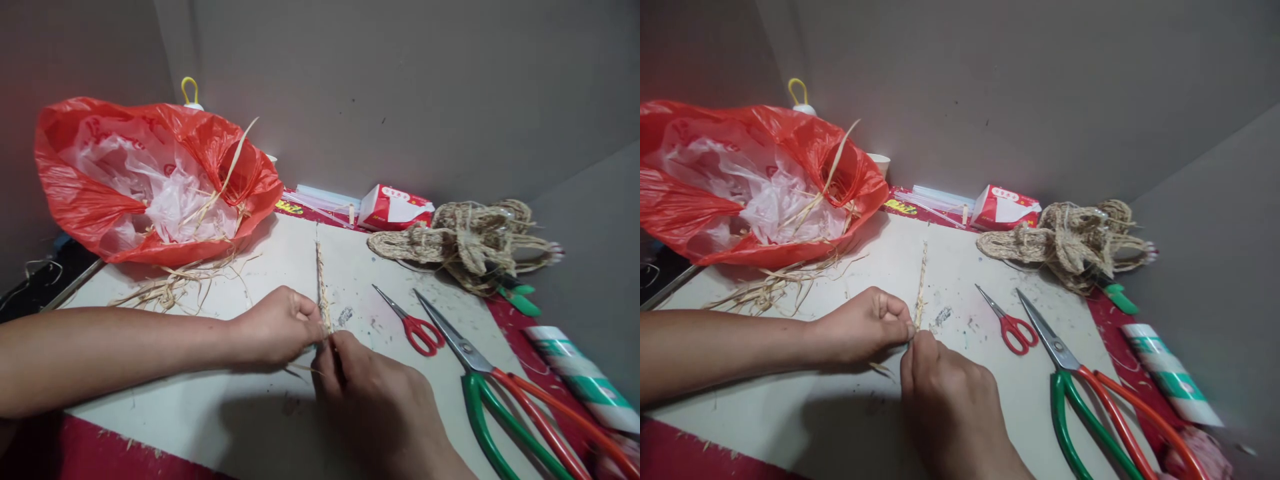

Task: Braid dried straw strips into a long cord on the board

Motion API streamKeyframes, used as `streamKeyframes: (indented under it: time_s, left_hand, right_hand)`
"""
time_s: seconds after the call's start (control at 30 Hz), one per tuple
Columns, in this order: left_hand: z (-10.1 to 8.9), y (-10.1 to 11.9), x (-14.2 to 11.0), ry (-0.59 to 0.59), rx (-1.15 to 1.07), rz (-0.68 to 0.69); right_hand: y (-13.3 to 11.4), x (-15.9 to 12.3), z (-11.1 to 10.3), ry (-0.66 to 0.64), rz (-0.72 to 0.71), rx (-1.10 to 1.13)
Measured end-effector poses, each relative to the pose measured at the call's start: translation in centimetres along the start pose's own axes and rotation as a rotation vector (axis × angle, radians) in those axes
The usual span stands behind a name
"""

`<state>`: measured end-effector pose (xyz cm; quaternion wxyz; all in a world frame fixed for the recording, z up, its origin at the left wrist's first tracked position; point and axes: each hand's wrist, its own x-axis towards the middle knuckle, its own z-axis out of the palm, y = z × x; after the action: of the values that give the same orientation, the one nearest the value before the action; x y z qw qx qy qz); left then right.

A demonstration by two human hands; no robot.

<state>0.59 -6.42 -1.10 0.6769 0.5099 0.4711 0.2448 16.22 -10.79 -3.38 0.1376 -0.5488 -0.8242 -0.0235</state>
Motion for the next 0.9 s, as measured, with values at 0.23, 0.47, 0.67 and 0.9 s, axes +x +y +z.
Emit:
streamKeyframes:
  time_s: [0.23,0.47,0.67,0.9]
  left_hand:
    - [0.1,0.1,-0.3,0.04,-0.13,-0.032]
    - [0.0,0.3,-0.3,0.052,-0.143,-0.13]
    - [-0.5,0.2,-0.5,0.021,-0.158,-0.129]
    - [-1.4,0.6,-0.4,-0.061,-0.205,-0.07]
  right_hand:
    - [-0.7,-1.0,0.5,0.04,-0.157,-0.197]
    - [-2.2,-1.8,0.1,-0.045,-0.128,-0.012]
    - [-2.0,-0.7,-3.6,-0.048,-0.018,0.385]
    - [1.4,2.6,-5.5,0.022,0.395,0.706]
